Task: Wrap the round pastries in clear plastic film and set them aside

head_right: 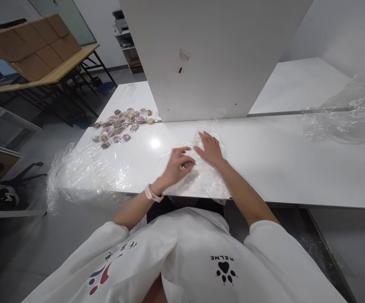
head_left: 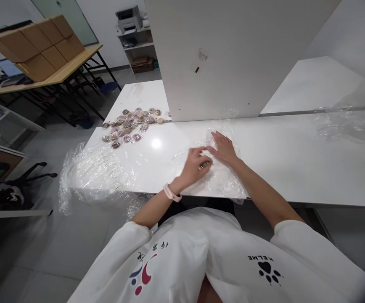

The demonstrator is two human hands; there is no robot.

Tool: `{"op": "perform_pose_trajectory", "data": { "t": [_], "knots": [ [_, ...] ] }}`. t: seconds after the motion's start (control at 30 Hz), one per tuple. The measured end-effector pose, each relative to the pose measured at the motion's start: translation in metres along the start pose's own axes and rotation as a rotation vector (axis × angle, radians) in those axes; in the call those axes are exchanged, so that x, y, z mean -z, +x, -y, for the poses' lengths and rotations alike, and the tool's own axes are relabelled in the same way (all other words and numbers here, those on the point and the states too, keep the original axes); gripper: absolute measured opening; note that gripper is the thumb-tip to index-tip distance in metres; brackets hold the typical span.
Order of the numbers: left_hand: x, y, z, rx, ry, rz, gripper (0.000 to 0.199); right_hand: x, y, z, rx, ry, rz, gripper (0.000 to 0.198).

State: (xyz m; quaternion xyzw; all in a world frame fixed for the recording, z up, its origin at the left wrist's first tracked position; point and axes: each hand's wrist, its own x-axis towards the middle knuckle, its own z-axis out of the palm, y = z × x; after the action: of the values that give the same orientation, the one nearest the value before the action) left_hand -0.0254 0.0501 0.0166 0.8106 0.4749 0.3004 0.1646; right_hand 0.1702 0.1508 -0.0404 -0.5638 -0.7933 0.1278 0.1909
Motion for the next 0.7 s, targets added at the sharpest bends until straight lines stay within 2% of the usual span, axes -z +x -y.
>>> {"op": "perform_pose_trajectory", "data": {
  "t": [0.07, 0.13, 0.2, 0.27, 0.3, 0.37, 0.47, 0.57, 0.7],
  "knots": [
    [-0.027, -0.013, -0.016, -0.079, 0.048, 0.170, 0.026, 0.014, -0.006, 0.000, -0.071, 0.139, -0.065, 0.073],
    [-0.036, -0.026, -0.020, -0.100, 0.092, 0.265, 0.056, 0.034, -0.025, 0.002, -0.097, 0.254, -0.135, 0.066],
    [-0.028, -0.040, -0.015, -0.109, 0.106, 0.290, 0.085, 0.052, -0.059, 0.008, 0.002, 0.289, -0.141, 0.059],
    [-0.010, -0.057, -0.006, -0.120, 0.103, 0.308, 0.100, 0.061, -0.103, 0.016, 0.188, 0.259, -0.044, 0.055],
    [-0.001, -0.068, -0.001, -0.120, 0.104, 0.319, 0.100, 0.062, -0.127, 0.019, 0.270, 0.231, 0.021, 0.056],
    [0.014, -0.091, 0.010, -0.087, 0.112, 0.320, 0.086, 0.055, -0.170, 0.024, 0.355, 0.161, 0.081, 0.052],
    [0.027, -0.123, 0.022, -0.002, 0.114, 0.240, 0.046, 0.040, -0.212, 0.026, 0.262, 0.111, -0.040, 0.027],
    [0.036, -0.142, 0.027, 0.074, 0.063, 0.135, 0.023, 0.036, -0.224, 0.023, 0.137, 0.146, -0.155, 0.020],
    [0.051, -0.141, 0.029, 0.118, 0.006, 0.037, 0.021, 0.054, -0.214, 0.023, 0.117, 0.209, -0.203, 0.011]
  ]
}}
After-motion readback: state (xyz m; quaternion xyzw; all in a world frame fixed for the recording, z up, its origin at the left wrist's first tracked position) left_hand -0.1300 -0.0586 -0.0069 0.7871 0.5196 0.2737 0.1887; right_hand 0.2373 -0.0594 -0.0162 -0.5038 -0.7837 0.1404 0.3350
